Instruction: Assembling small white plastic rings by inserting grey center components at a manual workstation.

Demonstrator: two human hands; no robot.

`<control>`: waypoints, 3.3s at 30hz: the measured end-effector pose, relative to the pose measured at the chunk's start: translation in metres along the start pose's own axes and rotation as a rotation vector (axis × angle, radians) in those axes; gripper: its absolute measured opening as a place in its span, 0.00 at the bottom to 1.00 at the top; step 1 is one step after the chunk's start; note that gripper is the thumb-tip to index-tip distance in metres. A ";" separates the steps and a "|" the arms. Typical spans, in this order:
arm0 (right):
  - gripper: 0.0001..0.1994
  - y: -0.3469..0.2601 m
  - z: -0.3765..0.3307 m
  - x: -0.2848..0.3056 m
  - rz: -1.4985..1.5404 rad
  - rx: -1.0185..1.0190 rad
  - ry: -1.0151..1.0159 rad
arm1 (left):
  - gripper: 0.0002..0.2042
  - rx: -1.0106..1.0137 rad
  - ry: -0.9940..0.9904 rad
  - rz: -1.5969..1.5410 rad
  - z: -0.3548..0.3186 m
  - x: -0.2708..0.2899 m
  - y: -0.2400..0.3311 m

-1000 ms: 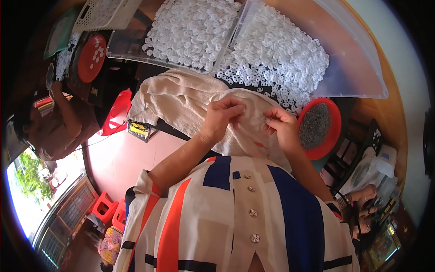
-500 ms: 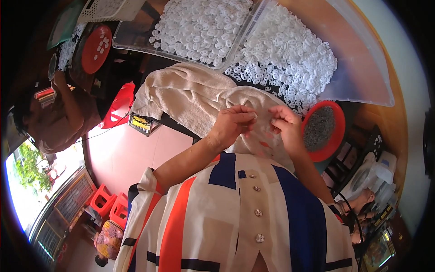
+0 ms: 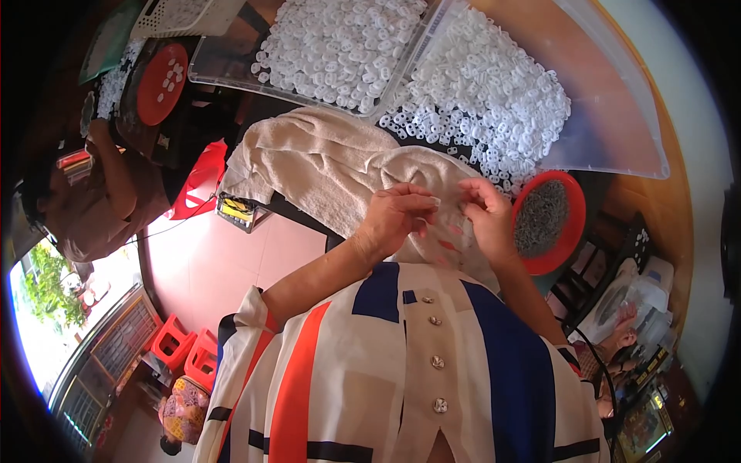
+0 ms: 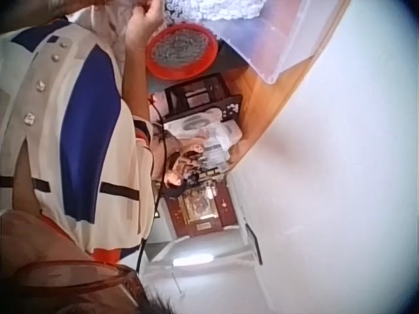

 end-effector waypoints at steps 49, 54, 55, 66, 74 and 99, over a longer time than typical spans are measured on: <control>0.13 -0.031 0.013 -0.020 -0.701 0.666 0.016 | 0.05 0.054 0.037 0.231 -0.005 0.004 -0.005; 0.10 -0.030 0.008 -0.006 -0.375 0.431 -0.008 | 0.05 -0.004 0.052 0.315 0.000 0.004 -0.005; 0.09 -0.028 0.009 -0.005 -0.265 0.362 -0.039 | 0.05 -0.045 0.047 0.362 0.003 0.004 -0.005; 0.03 -0.017 -0.001 -0.008 0.171 -0.175 -0.212 | 0.07 -0.547 0.013 0.792 -0.003 -0.021 0.013; 0.06 -0.009 -0.011 -0.018 0.383 -0.339 -0.223 | 0.04 -0.760 0.015 0.984 -0.007 -0.024 0.017; 0.09 -0.011 -0.013 -0.010 0.511 -0.454 -0.208 | 0.04 -0.924 -0.096 1.132 -0.012 -0.041 0.023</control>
Point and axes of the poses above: each hand's wrist, its own z-axis towards the middle knuckle, its own x-axis out of the back of the hand, y = z × x, the point moved 5 cm from there along z, towards the middle knuckle, and after that the axes turned 3 degrees about z, right-handed, at the moved point
